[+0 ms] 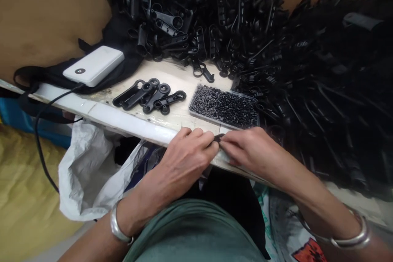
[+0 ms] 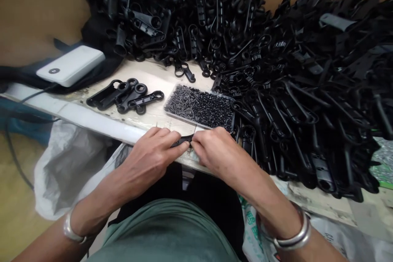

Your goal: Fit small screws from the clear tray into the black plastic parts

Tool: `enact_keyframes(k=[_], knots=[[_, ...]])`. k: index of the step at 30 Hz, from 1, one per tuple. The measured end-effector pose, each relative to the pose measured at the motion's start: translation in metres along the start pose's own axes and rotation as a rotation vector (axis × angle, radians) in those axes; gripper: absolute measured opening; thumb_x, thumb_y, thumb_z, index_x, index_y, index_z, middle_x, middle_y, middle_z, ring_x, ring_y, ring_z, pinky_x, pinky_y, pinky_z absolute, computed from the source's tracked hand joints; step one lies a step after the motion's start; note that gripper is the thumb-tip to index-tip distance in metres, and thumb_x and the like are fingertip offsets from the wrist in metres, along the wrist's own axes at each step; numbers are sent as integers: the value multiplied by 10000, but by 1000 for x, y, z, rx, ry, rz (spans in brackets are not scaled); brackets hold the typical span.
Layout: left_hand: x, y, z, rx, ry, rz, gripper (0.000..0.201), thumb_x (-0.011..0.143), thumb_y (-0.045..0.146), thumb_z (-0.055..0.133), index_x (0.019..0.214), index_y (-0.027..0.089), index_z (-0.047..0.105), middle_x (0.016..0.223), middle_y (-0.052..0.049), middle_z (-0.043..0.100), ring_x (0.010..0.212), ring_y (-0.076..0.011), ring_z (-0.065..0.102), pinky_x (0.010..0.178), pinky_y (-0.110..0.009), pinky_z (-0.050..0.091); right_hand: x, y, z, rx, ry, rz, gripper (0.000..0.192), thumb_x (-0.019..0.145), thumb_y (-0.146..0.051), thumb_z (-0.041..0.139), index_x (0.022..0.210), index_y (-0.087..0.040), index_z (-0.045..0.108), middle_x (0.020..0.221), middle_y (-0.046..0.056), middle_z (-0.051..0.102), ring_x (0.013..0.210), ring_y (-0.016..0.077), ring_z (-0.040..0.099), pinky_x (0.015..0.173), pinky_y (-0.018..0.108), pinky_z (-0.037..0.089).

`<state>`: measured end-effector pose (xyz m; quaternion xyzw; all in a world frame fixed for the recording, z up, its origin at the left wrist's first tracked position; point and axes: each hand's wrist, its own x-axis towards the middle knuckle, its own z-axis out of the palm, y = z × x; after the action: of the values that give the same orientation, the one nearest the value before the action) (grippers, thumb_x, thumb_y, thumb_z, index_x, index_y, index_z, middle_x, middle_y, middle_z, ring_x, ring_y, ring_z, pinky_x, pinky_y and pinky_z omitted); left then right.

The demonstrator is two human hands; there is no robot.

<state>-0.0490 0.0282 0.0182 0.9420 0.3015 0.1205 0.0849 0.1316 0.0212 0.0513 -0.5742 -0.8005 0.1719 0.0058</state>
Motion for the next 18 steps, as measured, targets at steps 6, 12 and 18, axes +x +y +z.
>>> enact_keyframes(k=[6, 12, 18], knots=[[4, 1, -6, 16, -79, 8, 238, 880, 32, 421, 994, 163, 583, 887, -29, 489, 791, -194, 426, 652, -347, 377, -32, 12, 4, 669, 119, 274, 275, 900, -288, 553, 660, -175, 627, 578, -19, 623, 556, 108, 603, 547, 180, 450], [2, 5, 0, -165, 75, -142, 384, 851, -21, 389, 1100, 186, 596, 974, -50, 539, 873, -185, 482, 752, -316, 456, -56, 1, 34, 1409, 87, 520, 589, 813, -476, 680, 1239, -91, 546, 924, 123, 695, 754, 219, 687, 641, 305, 583], [-4, 14, 6, -277, 287, -110, 406, 864, -16, 371, 1166, 180, 559, 1085, -77, 531, 964, -173, 501, 830, -302, 483, -39, -7, 44, 1922, 297, 268, 391, 877, -352, 669, 1216, -170, 594, 1207, 111, 612, 1061, 223, 616, 917, 350, 524]])
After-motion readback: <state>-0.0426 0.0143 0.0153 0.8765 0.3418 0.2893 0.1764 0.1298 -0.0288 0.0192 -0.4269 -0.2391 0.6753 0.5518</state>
